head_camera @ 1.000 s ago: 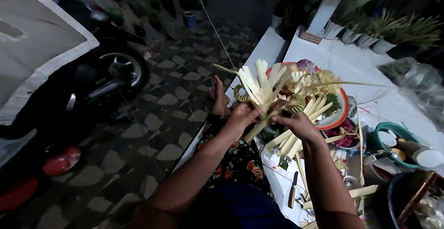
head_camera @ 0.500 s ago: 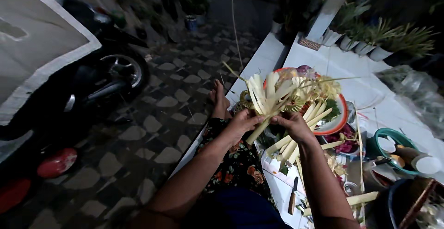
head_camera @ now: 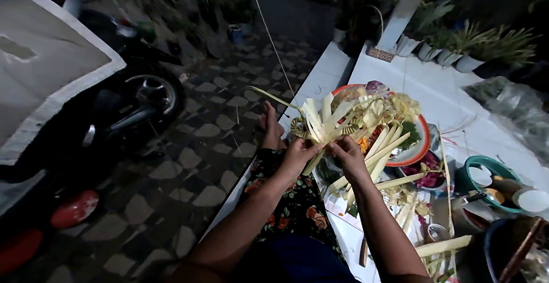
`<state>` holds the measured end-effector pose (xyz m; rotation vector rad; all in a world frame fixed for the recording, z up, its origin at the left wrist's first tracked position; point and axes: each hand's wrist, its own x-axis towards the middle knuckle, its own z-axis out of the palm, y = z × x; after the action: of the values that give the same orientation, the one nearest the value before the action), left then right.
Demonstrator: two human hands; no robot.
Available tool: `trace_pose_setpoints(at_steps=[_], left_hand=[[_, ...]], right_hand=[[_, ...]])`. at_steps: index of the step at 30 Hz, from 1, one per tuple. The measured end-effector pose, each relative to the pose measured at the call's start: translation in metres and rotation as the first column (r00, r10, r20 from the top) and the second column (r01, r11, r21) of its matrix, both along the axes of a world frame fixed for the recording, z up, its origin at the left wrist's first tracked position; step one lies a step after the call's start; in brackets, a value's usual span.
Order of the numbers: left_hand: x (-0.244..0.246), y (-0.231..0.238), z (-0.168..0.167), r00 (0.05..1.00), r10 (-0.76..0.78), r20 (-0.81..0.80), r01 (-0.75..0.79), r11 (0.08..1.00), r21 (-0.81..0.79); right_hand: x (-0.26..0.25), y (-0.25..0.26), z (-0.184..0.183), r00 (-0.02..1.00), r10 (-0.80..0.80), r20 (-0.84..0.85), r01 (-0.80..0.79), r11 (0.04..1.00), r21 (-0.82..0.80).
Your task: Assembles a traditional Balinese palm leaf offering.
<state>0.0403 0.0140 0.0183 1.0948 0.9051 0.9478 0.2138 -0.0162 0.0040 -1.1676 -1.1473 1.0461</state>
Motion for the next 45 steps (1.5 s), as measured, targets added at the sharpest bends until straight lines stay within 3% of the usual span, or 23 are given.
trace_pose_setpoints(at_steps=[6,25,31,37,45], left_hand=[[-0.002,0.0,-0.002,0.998,-0.014,0.066,0.013,1.0,0.008],[-0.003,0.003,-0.013,1.0,-0.012,0.006,0.012,1.0,-0.009],[-0.004,0.002,-0.016,0.999,0.001,-0.038,0.0,1.0,0.005],[-0.008,0.002,-0.021,0.999,-0.011,-0.039,0.011,1.0,0.002],[-0.006,-0.001,-0.027,0.998,-0.048,-0.05,0.048,0.999,0.006]], right_hand=[[-0.005,-0.002,0.001,0.997,-0.013,-0.079,0.01,0.999,-0.044],[-0.006,-0.006,-0.004,0.989,0.008,-0.145,-0.026,0.992,-0.127],[-0.004,-0.007,-0.008,0.998,0.028,-0.051,-0.035,0.99,-0.14],[0.025,-0.003,-0.009,0.974,-0.189,0.121,0.185,0.982,0.045],[0.036,0.003,0.013,0.969,-0.174,0.174,0.168,0.985,0.048]])
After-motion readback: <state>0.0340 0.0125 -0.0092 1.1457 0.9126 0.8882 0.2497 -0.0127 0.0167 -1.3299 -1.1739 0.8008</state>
